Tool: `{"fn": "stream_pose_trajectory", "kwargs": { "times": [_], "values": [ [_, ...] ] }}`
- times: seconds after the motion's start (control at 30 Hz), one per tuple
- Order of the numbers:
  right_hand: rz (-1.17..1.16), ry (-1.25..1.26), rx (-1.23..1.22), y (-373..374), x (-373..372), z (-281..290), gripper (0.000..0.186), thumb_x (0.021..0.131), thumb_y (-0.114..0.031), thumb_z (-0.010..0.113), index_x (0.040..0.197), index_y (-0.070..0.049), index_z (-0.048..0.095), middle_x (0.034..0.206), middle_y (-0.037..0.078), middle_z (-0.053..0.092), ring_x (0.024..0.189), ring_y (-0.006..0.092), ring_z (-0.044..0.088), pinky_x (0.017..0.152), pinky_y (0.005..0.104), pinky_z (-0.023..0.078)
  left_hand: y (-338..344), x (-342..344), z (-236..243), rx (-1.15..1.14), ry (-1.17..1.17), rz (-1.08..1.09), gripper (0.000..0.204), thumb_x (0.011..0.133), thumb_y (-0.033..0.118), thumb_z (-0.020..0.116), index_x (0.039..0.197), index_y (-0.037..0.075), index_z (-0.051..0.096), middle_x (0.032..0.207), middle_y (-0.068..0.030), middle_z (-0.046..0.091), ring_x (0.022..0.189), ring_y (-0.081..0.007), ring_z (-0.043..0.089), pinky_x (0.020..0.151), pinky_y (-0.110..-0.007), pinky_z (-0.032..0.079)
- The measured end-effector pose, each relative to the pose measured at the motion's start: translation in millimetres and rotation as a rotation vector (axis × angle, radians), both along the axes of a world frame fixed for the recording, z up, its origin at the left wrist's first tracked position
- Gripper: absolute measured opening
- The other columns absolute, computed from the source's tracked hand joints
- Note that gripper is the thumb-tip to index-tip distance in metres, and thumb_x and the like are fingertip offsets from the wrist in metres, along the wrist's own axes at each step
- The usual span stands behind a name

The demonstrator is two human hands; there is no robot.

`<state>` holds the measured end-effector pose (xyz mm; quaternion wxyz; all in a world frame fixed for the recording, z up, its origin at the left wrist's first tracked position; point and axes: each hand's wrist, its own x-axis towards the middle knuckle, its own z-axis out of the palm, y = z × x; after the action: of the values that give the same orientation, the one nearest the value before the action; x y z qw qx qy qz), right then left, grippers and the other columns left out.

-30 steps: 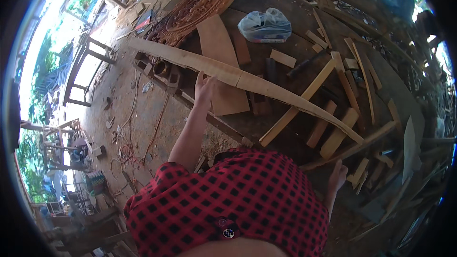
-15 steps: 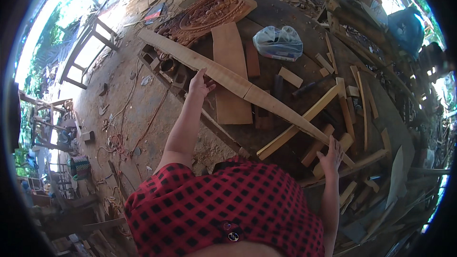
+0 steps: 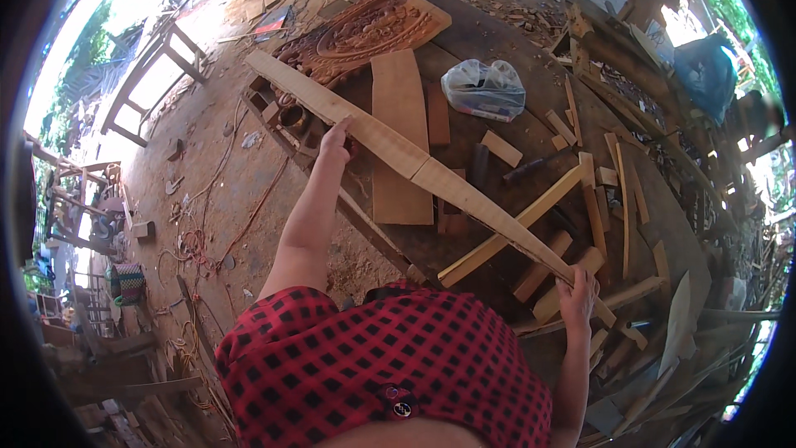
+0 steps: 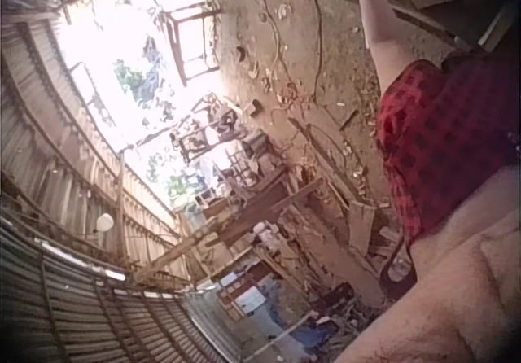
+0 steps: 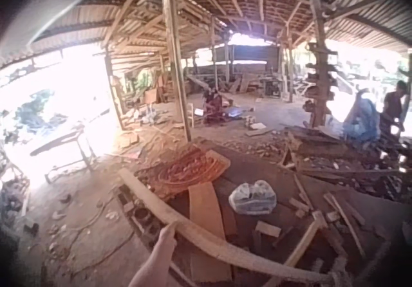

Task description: The person rearranges pieces of wood on a workbench. They then carve into a piece of wood using a chisel and a wooden block as a mallet.

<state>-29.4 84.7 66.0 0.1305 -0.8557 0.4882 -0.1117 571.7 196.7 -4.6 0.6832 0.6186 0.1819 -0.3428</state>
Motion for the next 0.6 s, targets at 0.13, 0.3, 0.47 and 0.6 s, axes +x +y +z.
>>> {"fn": "stream_pose_trajectory", "kwargs": {
  "times": [0.13, 0.3, 0.47, 0.6],
  "values": [
    [-0.028, 0.018, -0.042, 13, -20, 7, 0.036, 0.075, -0.016, 0.073, 0.105, -0.007, 0.057, 0.100, 0.014, 0.056, 0.101, 0.0363, 0.053, 0.090, 0.0476, 0.039, -2, -17, 8, -0.259, -0.094, 0.030, 0.020, 0.080, 0.029, 0.074, 0.089, 0.014, 0.064, 0.074, -0.0031, 0.065, 0.054, -0.0172, 0.059, 0.041, -0.030, 0.041],
    [-0.156, -0.163, -0.027, 37, -63, 7, 0.033, 0.072, -0.007, 0.073, 0.101, -0.003, 0.059, 0.094, 0.015, 0.057, 0.090, 0.0370, 0.056, 0.077, 0.0435, 0.045, -12, -67, 39, -0.273, -0.126, -0.194, 0.023, 0.080, 0.029, 0.075, 0.090, 0.012, 0.063, 0.072, -0.0048, 0.064, 0.049, -0.0189, 0.059, 0.040, -0.030, 0.040],
    [-0.230, -0.133, -0.089, 52, -87, 8, 0.035, 0.070, -0.007, 0.074, 0.102, -0.003, 0.061, 0.094, 0.014, 0.057, 0.091, 0.0361, 0.057, 0.078, 0.0435, 0.045, -29, -99, 23, -0.254, -0.083, -0.244, 0.020, 0.081, 0.027, 0.075, 0.084, 0.011, 0.062, 0.065, -0.0040, 0.061, 0.043, -0.0179, 0.057, 0.035, -0.028, 0.037],
    [-0.257, -0.098, -0.049, 56, -93, 3, 0.040, 0.065, -0.009, 0.079, 0.101, -0.006, 0.063, 0.096, 0.012, 0.058, 0.096, 0.0355, 0.055, 0.083, 0.0443, 0.042, -22, -96, -23, -0.258, -0.027, -0.185, 0.019, 0.080, 0.025, 0.076, 0.082, 0.012, 0.062, 0.061, -0.0027, 0.059, 0.042, -0.0180, 0.056, 0.034, -0.029, 0.041]
  ]
}}
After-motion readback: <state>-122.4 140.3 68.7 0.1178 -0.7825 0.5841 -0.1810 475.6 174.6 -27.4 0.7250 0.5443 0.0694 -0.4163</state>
